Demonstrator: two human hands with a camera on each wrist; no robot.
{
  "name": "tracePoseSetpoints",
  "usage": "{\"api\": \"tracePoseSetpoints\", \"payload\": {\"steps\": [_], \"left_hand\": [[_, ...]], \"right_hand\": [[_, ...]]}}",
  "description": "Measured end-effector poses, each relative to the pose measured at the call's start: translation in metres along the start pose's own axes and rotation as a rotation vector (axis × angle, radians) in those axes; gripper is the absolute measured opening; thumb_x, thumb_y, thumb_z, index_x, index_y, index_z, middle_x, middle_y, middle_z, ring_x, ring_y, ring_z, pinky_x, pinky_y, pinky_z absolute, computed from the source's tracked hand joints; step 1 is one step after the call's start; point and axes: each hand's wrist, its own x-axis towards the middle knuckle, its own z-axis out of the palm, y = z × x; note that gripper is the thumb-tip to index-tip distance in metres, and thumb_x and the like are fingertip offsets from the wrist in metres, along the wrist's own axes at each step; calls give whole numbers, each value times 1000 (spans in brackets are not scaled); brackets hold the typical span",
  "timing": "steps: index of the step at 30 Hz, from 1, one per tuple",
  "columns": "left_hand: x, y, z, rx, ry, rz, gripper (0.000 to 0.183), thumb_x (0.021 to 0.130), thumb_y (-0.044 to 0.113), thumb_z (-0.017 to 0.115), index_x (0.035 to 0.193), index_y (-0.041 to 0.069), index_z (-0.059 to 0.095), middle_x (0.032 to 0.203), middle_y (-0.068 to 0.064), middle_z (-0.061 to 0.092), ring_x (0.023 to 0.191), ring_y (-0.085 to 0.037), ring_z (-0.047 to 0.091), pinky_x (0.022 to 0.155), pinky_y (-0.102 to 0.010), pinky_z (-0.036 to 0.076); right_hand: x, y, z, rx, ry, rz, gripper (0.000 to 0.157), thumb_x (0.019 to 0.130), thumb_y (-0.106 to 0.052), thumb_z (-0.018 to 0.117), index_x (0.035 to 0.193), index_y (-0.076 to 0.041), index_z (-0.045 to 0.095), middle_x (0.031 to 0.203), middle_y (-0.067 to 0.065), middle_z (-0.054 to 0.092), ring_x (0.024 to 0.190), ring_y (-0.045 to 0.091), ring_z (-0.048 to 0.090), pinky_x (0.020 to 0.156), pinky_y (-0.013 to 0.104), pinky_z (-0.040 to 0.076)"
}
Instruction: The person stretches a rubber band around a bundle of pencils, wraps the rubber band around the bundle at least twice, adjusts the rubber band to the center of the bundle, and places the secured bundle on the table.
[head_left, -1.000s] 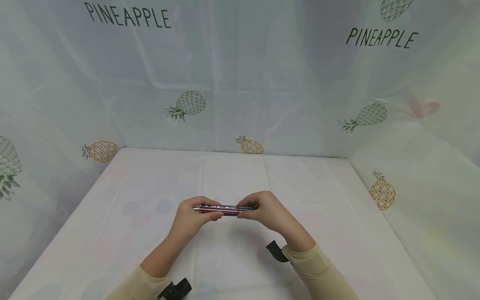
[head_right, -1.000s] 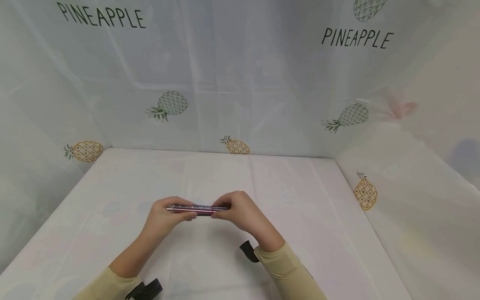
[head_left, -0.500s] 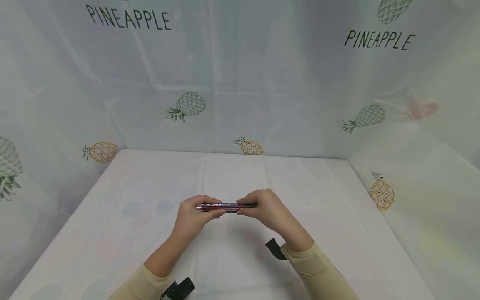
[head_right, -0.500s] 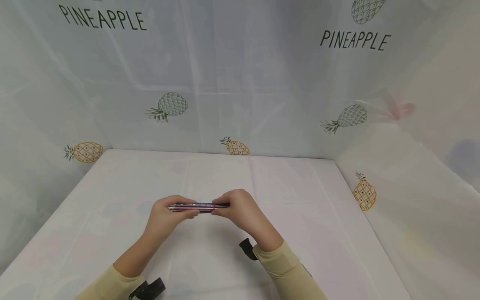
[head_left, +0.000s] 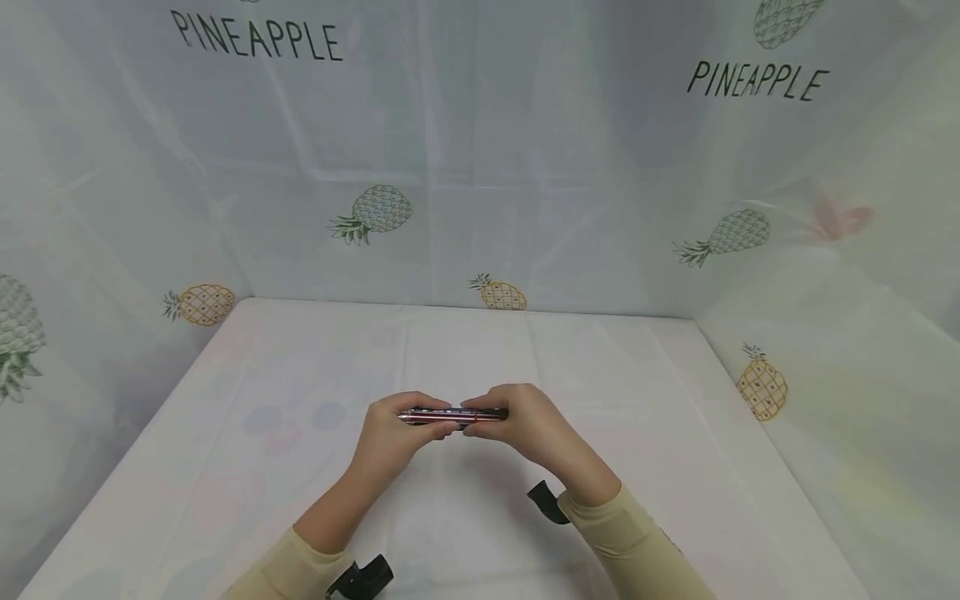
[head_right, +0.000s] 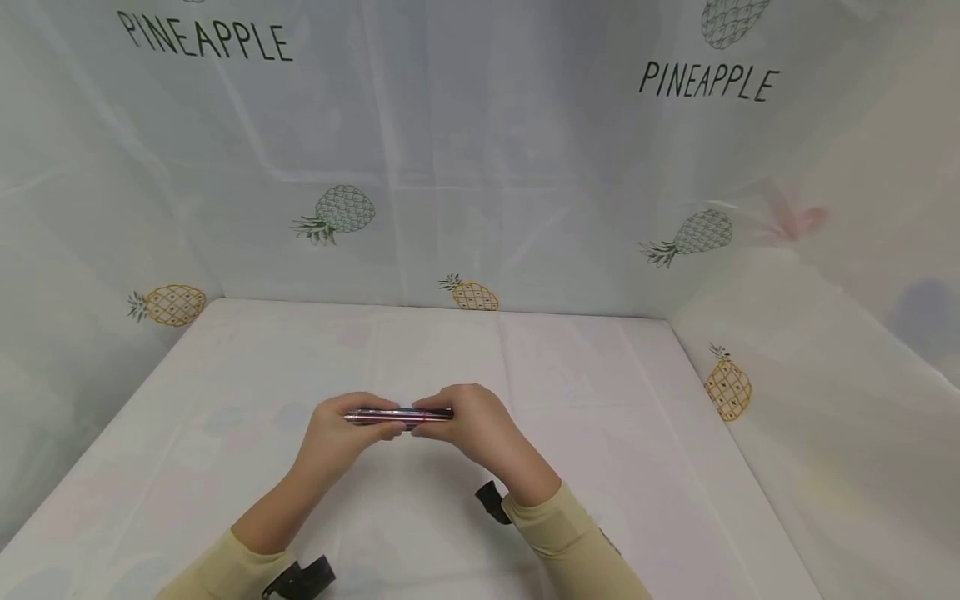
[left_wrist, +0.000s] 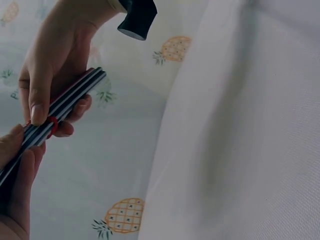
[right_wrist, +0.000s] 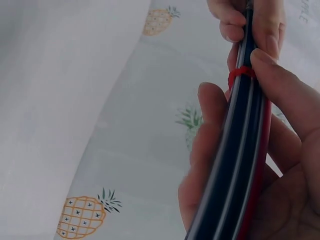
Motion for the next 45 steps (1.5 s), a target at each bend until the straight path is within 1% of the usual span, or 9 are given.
{"api": "tracePoseSetpoints", "payload": {"steps": [4, 8, 13, 21, 26, 31, 38, 41, 45], "left_hand": [[-1, -1, -4, 23, -7, -1, 25, 70, 8, 88, 90, 5, 75, 85, -10, 70, 67, -27, 70, 65, -33, 59], [-1, -1, -9, 116, 18, 37, 25, 69, 13, 90, 89, 12, 75, 80, -6, 69, 61, -24, 66, 57, -29, 55], [-2, 0, -14, 233, 67, 68, 30, 68, 19, 91, 93, 17, 75, 93, -1, 68, 73, -18, 63, 60, -26, 53], [1, 0, -22, 233, 141, 52, 50, 67, 13, 91, 112, 20, 69, 98, -2, 66, 76, -17, 65, 63, -25, 53], [2, 3, -26, 236, 181, 18, 65, 67, 17, 92, 124, 24, 62, 101, -1, 65, 76, -15, 64, 61, -26, 50], [2, 7, -30, 187, 241, -17, 66, 69, 19, 90, 128, 25, 59, 102, -4, 63, 69, -18, 65, 61, -26, 51], [0, 9, -27, 75, 322, 58, 64, 71, 18, 89, 128, 17, 59, 101, -6, 61, 58, -20, 60, 56, -24, 51], [-1, 10, -23, 52, 347, 104, 60, 73, 16, 87, 127, 15, 60, 99, -5, 60, 59, -18, 56, 54, -23, 49], [-2, 9, -16, 10, 358, 168, 54, 76, 10, 85, 124, 11, 59, 100, -4, 59, 71, -18, 58, 62, -21, 52]], "right_hand": [[-2, 1, -2, -31, -7, 0, 30, 80, -27, 82, 107, -17, 76, 94, -12, 70, 80, 4, 61, 68, 27, 52], [-2, 5, -3, -53, -7, -6, 23, 80, -26, 82, 101, -21, 76, 90, -14, 68, 77, 4, 60, 67, 27, 51], [-3, 11, -4, -37, 6, -7, 24, 81, -23, 82, 103, -19, 75, 92, -13, 68, 76, 6, 60, 68, 28, 52], [-9, 21, -7, 90, 84, 0, 30, 81, -16, 81, 109, -17, 73, 102, -7, 68, 81, 8, 63, 71, 29, 54], [-10, 27, -4, 164, 190, -100, 32, 80, -8, 81, 110, -14, 73, 105, -6, 69, 87, 11, 64, 77, 31, 55], [-8, 29, 3, 251, 307, -248, 32, 77, 2, 80, 107, -6, 73, 103, 0, 69, 89, 13, 63, 80, 27, 55], [-5, 16, 11, 373, 454, -533, 29, 75, 20, 72, 101, 10, 66, 91, 17, 67, 81, 15, 59, 72, 20, 51], [-6, 0, 11, 377, 511, -555, 25, 76, 24, 66, 97, 12, 63, 85, 19, 63, 73, 15, 53, 64, 18, 46], [-7, -14, 13, 347, 623, -487, 18, 78, 21, 63, 92, 10, 60, 81, 16, 60, 69, 11, 47, 58, 21, 42]]}}
